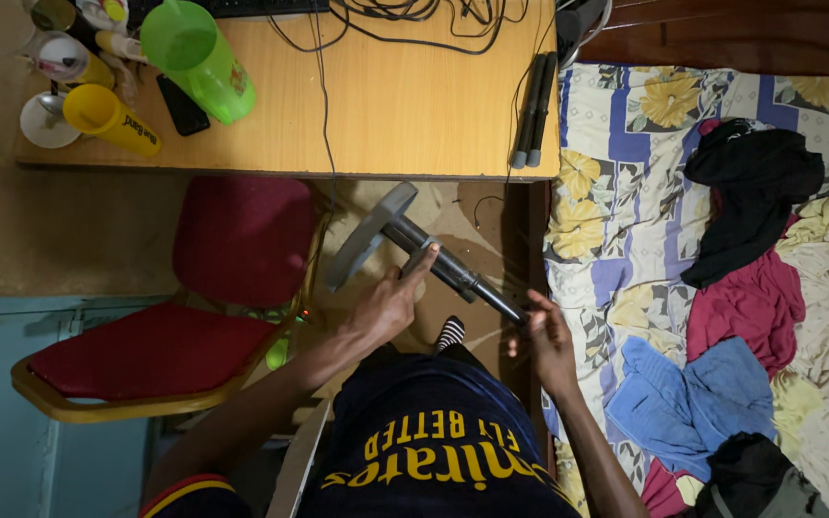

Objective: The person disassembles a small plastic stool by hand, removing the seat from the leg assembly and then separating the legs. The parts are placed on a nearby desk.

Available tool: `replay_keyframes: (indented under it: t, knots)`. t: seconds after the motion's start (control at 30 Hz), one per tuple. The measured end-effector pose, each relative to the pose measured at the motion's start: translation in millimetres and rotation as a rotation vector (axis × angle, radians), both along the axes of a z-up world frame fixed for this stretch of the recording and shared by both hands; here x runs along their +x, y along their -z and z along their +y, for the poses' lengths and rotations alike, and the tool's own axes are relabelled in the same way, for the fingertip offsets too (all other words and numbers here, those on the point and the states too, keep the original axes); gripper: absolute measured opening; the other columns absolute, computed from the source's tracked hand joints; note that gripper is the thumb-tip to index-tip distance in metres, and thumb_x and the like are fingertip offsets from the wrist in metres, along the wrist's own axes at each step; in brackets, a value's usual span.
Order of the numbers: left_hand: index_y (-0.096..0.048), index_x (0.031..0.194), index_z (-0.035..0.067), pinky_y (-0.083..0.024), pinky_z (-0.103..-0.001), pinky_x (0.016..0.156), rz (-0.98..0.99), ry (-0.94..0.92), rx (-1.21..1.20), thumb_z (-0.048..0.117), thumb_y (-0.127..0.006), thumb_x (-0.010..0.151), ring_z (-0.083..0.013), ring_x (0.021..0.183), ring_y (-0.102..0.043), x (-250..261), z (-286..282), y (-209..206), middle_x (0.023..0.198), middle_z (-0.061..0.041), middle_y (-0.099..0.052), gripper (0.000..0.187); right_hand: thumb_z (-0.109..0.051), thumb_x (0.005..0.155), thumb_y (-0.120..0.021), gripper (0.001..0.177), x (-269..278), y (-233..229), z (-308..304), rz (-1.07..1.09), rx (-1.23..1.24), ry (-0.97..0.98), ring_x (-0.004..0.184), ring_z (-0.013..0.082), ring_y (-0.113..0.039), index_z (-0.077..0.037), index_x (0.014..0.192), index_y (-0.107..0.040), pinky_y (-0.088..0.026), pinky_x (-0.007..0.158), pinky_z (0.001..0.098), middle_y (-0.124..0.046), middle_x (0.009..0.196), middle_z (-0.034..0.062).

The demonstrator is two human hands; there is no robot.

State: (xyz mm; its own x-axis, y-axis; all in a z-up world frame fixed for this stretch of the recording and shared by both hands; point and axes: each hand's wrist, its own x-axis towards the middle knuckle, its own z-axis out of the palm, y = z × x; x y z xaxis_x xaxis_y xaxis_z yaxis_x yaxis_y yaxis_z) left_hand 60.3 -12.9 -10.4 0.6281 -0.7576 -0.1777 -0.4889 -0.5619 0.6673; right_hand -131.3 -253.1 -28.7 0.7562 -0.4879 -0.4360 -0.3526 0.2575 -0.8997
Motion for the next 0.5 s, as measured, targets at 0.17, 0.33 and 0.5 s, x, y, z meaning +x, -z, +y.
replay_keyframes:
  t: [0.17,0.33,0.5]
  knots:
    - [-0.016,0.158,0.022,-0.046,-0.025,0.029,0.036,-0.018,-0.026,-0.005,-0.042,0.094,-0.0134,0.041,-0.052,0,2,0,0.115,-0.036,-0.054,0.074,-0.015,0.095,-0.066,0.031,2,1,-2,0.058,-0.084,-0.049,0.065,0.0132,-0.057,-0.005,0.124,-0.066,-0.048,0.057,0.0278,-0.066,0.085,0.0066]
    - [-0.016,0.161,0.019,-0.044,-0.026,0.035,-0.051,-0.004,0.032,0.002,-0.05,0.096,-0.0122,0.045,-0.05,1,6,-7,0.101,-0.03,-0.061,0.076,-0.006,0.092,-0.07,0.035,5,1,3,-0.384,-0.67,-0.147,0.097,0.0197,-0.06,0.0,0.125,-0.06,-0.048,0.084,0.029,-0.058,0.112,0.0143]
    - [-0.016,0.16,0.019,-0.045,-0.027,0.033,-0.031,-0.011,0.006,-0.001,-0.051,0.094,-0.0146,0.045,-0.051,-1,5,-10,0.094,-0.026,-0.06,0.077,-0.031,0.103,-0.045,0.035,3,10,-11,0.244,0.095,0.07,0.066,0.0251,-0.056,-0.023,0.135,-0.057,-0.045,0.058,0.0336,-0.064,0.084,0.0148]
